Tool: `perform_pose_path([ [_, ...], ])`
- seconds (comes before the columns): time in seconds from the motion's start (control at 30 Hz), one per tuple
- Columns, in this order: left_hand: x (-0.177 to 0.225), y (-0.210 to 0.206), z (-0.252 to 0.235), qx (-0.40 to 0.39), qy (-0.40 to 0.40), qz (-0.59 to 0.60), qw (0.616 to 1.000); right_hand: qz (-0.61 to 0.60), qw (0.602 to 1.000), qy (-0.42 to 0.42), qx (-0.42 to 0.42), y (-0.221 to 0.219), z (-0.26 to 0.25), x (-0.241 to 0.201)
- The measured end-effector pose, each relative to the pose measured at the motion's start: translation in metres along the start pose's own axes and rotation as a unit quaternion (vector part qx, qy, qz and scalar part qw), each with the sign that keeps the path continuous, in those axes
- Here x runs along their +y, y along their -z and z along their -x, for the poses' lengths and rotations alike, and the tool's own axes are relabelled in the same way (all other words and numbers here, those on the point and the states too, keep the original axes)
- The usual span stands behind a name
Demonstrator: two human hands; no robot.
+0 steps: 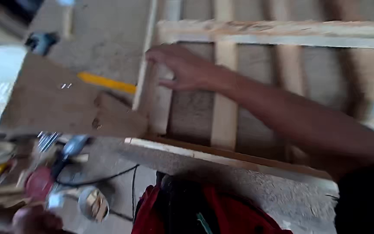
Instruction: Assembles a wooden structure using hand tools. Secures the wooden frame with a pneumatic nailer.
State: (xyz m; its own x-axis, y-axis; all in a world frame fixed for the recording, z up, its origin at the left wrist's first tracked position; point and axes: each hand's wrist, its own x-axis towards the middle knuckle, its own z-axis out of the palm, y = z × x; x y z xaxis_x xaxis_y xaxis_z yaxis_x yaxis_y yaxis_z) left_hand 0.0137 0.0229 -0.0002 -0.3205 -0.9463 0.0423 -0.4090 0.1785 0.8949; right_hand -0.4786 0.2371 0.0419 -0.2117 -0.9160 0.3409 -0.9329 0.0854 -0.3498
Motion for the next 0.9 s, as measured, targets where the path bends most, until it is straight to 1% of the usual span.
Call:
perform_pose_path([
  [0.03, 0.003, 0.004, 0.03, 0.024, 0.015, 0.01, 1.0, 0.01, 1.0, 0.013, -0.026, -0.014, -0.009, 0.016],
  [0.07, 0.009, 0.005, 0.06, 0.031, 0.011, 0.001, 0.999, 0.017, 0.998, 0.037, -0.044, -0.025, -0.018, 0.032],
  [0.1, 0.015, 0.007, 0.089, 0.035, 0.001, -0.035, 0.999, 0.021, 0.996, 0.065, -0.06, -0.035, -0.028, 0.044],
  [0.17, 0.025, 0.014, 0.134, 0.047, -0.036, -0.152, 0.987, 0.012, 0.987, 0.139, -0.08, -0.055, -0.051, 0.057],
  [0.2, 0.03, 0.018, 0.151, 0.045, -0.072, -0.23, 0.97, 0.009, 0.98, 0.18, -0.085, -0.065, -0.062, 0.06],
  [0.23, 0.037, 0.022, 0.166, 0.029, -0.119, -0.317, 0.941, 0.01, 0.972, 0.212, -0.098, -0.075, -0.069, 0.062],
  [0.27, 0.052, 0.021, 0.179, 0.004, -0.167, -0.4, 0.901, 0.016, 0.965, 0.23, -0.122, -0.082, -0.075, 0.061],
  [0.3, 0.071, 0.014, 0.187, -0.027, -0.213, -0.47, 0.856, 0.024, 0.96, 0.241, -0.142, -0.089, -0.079, 0.059],
  [0.33, 0.092, 0.007, 0.191, -0.067, -0.259, -0.52, 0.811, 0.036, 0.955, 0.258, -0.145, -0.097, -0.081, 0.058],
  [0.37, 0.115, -0.006, 0.19, -0.107, -0.305, -0.55, 0.77, 0.043, 0.952, 0.274, -0.13, -0.105, -0.083, 0.059],
  [0.4, 0.137, -0.021, 0.187, -0.157, -0.335, -0.562, 0.74, 0.047, 0.951, 0.282, -0.115, -0.11, -0.082, 0.059],
  [0.47, 0.177, -0.057, 0.179, -0.241, -0.344, -0.582, 0.696, 0.045, 0.953, 0.287, -0.083, -0.117, -0.079, 0.061],
  [0.57, 0.227, -0.126, 0.163, -0.315, -0.357, -0.633, 0.611, 0.016, 0.959, 0.279, -0.047, -0.126, -0.074, 0.064],
  [0.6, 0.237, -0.145, 0.158, -0.324, -0.377, -0.642, 0.584, 0.006, 0.959, 0.281, -0.041, -0.127, -0.074, 0.065],
  [0.63, 0.245, -0.163, 0.153, -0.331, -0.395, -0.644, 0.565, -0.003, 0.958, 0.284, -0.037, -0.127, -0.076, 0.067],
  [0.67, 0.253, -0.18, 0.15, -0.341, -0.409, -0.642, 0.552, -0.009, 0.957, 0.286, -0.036, -0.127, -0.077, 0.068],
  [0.73, 0.259, -0.203, 0.14, -0.377, -0.427, -0.614, 0.546, -0.008, 0.957, 0.285, -0.048, -0.125, -0.076, 0.069],
  [0.8, 0.252, -0.211, 0.119, -0.409, -0.426, -0.597, 0.542, -0.008, 0.956, 0.288, -0.058, -0.124, -0.077, 0.069],
  [0.83, 0.245, -0.209, 0.106, -0.411, -0.409, -0.619, 0.529, -0.009, 0.955, 0.289, -0.06, -0.124, -0.078, 0.069],
  [0.87, 0.239, -0.206, 0.094, -0.406, -0.365, -0.667, 0.507, -0.011, 0.955, 0.29, -0.063, -0.124, -0.078, 0.07],
  [0.9, 0.235, -0.206, 0.087, -0.391, -0.292, -0.729, 0.479, -0.013, 0.954, 0.293, -0.063, -0.125, -0.079, 0.07],
])
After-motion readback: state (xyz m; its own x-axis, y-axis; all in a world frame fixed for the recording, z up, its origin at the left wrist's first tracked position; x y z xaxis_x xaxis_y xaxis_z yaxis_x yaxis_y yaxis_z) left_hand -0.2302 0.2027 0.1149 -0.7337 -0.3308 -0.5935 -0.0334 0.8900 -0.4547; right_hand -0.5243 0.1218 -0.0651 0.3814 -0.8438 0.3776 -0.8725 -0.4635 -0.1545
